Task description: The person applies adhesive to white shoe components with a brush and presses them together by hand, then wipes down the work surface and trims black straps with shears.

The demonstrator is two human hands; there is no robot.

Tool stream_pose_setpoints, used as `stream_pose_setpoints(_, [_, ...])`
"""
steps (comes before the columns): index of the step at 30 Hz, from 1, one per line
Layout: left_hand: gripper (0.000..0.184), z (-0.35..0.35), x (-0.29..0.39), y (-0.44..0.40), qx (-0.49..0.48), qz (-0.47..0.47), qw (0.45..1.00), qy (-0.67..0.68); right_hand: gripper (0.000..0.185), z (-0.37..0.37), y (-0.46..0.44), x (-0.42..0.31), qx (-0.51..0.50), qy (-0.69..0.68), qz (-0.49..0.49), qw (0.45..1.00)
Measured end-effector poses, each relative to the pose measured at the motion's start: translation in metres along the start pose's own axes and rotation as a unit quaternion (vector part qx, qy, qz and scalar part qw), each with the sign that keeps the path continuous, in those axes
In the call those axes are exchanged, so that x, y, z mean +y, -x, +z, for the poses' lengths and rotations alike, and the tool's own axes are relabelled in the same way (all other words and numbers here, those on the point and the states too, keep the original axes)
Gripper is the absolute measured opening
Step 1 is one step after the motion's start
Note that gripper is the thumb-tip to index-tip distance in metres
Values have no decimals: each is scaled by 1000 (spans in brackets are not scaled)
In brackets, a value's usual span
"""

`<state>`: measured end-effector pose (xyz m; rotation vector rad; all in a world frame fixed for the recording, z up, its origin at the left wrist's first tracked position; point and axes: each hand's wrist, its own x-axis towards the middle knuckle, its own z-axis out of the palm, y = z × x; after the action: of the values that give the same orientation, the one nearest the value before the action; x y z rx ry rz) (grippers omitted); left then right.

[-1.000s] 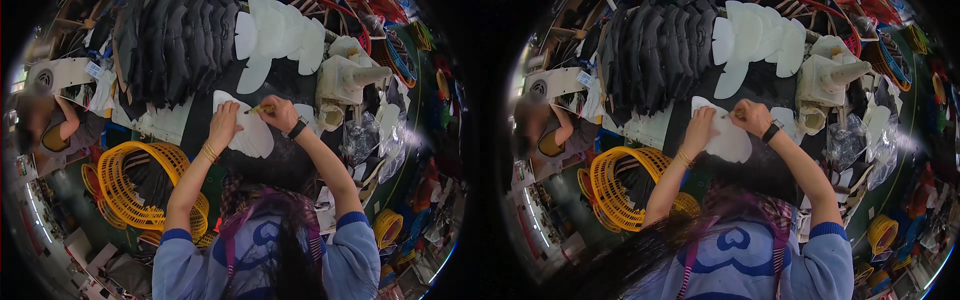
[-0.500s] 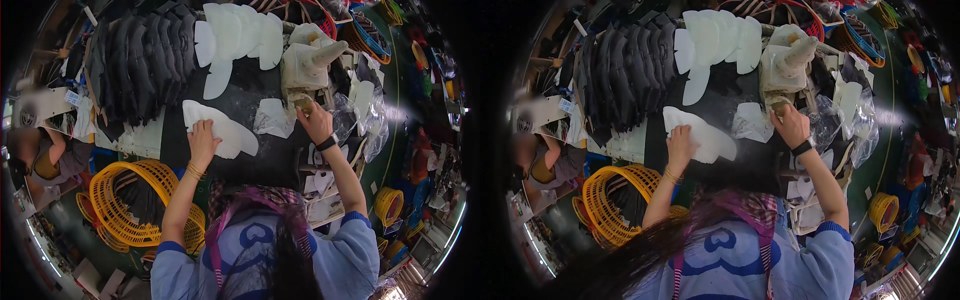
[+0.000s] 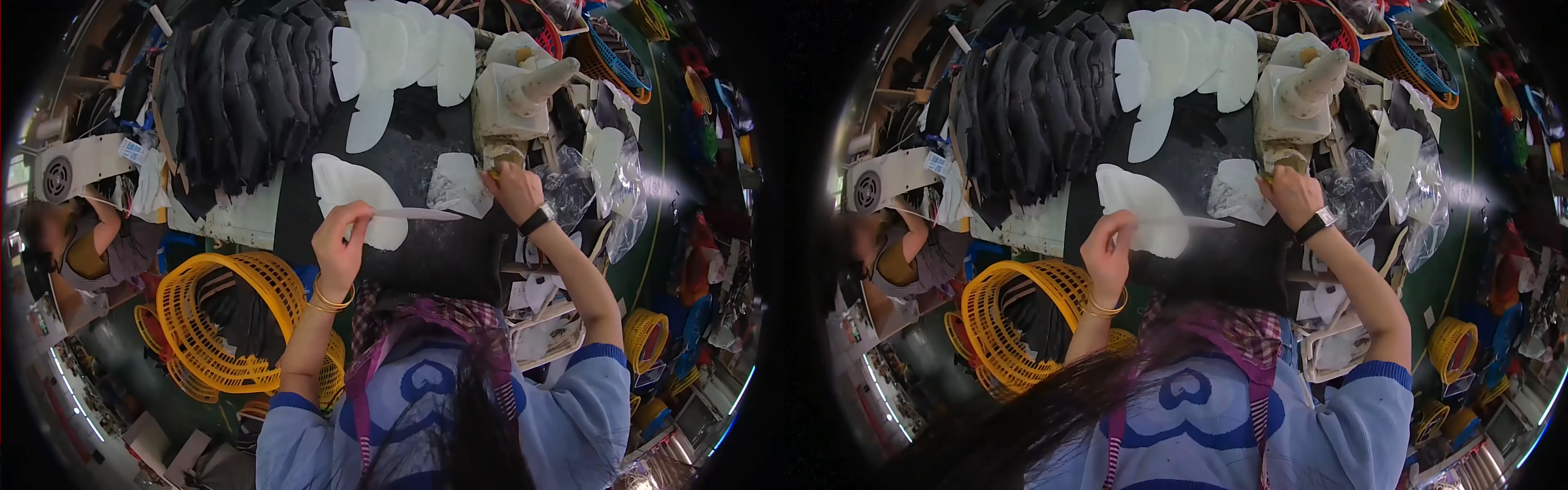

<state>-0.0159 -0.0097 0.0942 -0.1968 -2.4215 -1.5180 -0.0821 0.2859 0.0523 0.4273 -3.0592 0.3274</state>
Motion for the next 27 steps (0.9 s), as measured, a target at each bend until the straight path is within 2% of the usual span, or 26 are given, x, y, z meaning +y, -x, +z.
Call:
stream_pose_setpoints(1, [19, -1, 10, -3, -21, 161, 984, -66, 36, -2, -3, 3, 55, -50, 14, 997])
stream_pose_setpoints(3, [22, 9, 2, 14, -127, 281, 946, -98, 42, -16, -6, 0, 34, -225, 128, 965])
stream_pose_setpoints(5, [26, 25, -14, 36, -218, 298, 923, -106, 44, -24, -6, -17, 5, -359, 232, 904])
stream_pose_setpoints(8, [24, 48, -38, 72, -296, 289, 905, -96, 40, 15, 6, -31, -141, -463, 231, 844])
stream_pose_setpoints(9, [23, 52, -41, 79, -308, 285, 903, -91, 36, 20, 8, -38, -138, -416, 180, 881])
stream_pose_setpoints(11, [22, 55, -50, 92, -324, 270, 901, -97, 33, 33, 3, -40, -27, -395, 146, 907])
stream_pose_setpoints(13, [22, 54, -54, 95, -338, 243, 901, -120, 27, 39, 11, -47, 41, -414, 130, 900])
stream_pose_setpoints(15, [17, 58, -59, 102, -313, 213, 913, -151, 24, 54, 44, -48, 35, -363, 58, 929])
stream_pose_setpoints(16, [16, 62, -64, 109, -308, 197, 916, -166, 24, 50, 65, -55, 3, -364, 8, 931])
stream_pose_setpoints(17, [15, 64, -67, 112, -303, 181, 918, -183, 25, 46, 84, -59, -81, -393, -18, 916])
stream_pose_setpoints(19, [14, 63, -65, 108, -297, 190, 917, -187, 26, 42, 106, -65, -97, -365, -62, 924])
stream_pose_setpoints(22, [15, 63, -63, 101, -300, 251, 900, -191, 25, 38, 63, -45, -12, -319, 17, 948])
stream_pose_setpoints(23, [15, 62, -63, 97, -301, 282, 890, -194, 26, 34, 39, -40, 54, -297, 7, 953])
stream_pose_setpoints(26, [19, 57, -59, 81, -326, 353, 861, -168, 26, 31, 6, -30, 105, -298, -12, 949])
stream_pose_setpoints(27, [19, 56, -56, 72, -315, 323, 884, -122, 21, 24, 6, -27, 79, -304, 23, 949])
